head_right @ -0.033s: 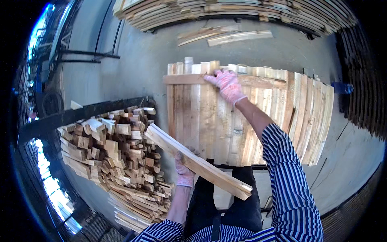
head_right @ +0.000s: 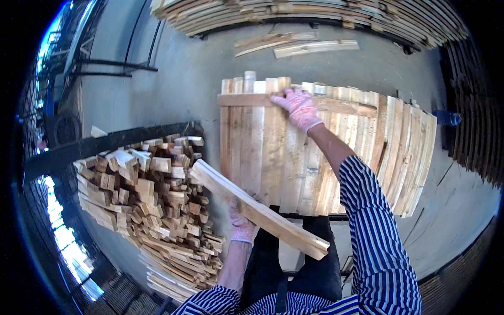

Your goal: The person repeatedly picks up bundles of thin wooden planks from a pile on the floor and stacks them onto a metal rack. They wear pink gloves and handle the wood by hand, aligning the planks as they place them on the rack.

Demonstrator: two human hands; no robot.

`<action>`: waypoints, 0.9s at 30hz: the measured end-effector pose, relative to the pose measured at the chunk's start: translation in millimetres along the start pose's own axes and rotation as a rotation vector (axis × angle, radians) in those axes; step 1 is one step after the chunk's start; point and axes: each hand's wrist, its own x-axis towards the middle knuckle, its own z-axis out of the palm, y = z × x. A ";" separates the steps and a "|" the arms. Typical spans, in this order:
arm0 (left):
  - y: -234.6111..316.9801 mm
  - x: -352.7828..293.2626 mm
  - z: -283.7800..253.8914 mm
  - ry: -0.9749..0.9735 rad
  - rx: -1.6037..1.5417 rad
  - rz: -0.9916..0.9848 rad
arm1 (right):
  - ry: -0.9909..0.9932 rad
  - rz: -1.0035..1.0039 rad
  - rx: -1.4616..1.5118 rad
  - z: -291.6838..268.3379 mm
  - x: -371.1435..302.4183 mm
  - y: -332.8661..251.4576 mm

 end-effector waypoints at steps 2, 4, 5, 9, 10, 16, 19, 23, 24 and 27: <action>2.1 -12.8 0.1 0.129 0.062 0.043 | 0.028 -0.006 -0.026 10.6 1.5 -6.7; 6.7 -8.7 -2.3 0.183 0.035 0.031 | 0.070 0.006 -0.112 14.3 2.1 -14.3; 11.4 -3.6 3.1 0.222 0.061 0.034 | 0.088 -0.011 -0.138 15.4 -5.7 -24.7; 45.0 10.4 53.5 0.483 0.338 -0.029 | -0.054 -0.130 0.347 -14.4 -62.7 -108.2; 49.6 10.9 62.9 0.448 0.331 -0.016 | -0.157 -0.136 0.600 -21.7 -83.9 -128.9; 23.9 24.5 38.7 0.165 1.869 0.475 | -0.432 0.244 0.830 -67.1 -138.1 -174.6; 18.6 29.8 42.3 0.015 1.767 0.735 | -0.348 0.322 0.834 -86.1 -165.1 -144.3; 61.3 34.4 74.2 -0.128 1.186 1.044 | -0.279 0.344 0.597 -112.9 -191.4 -63.0; 52.4 44.1 88.6 -0.132 1.078 0.922 | -0.248 0.361 0.494 -114.1 -207.8 -27.2; 49.0 43.9 120.2 -0.174 1.117 0.754 | -0.123 0.244 0.222 -98.4 -228.2 70.6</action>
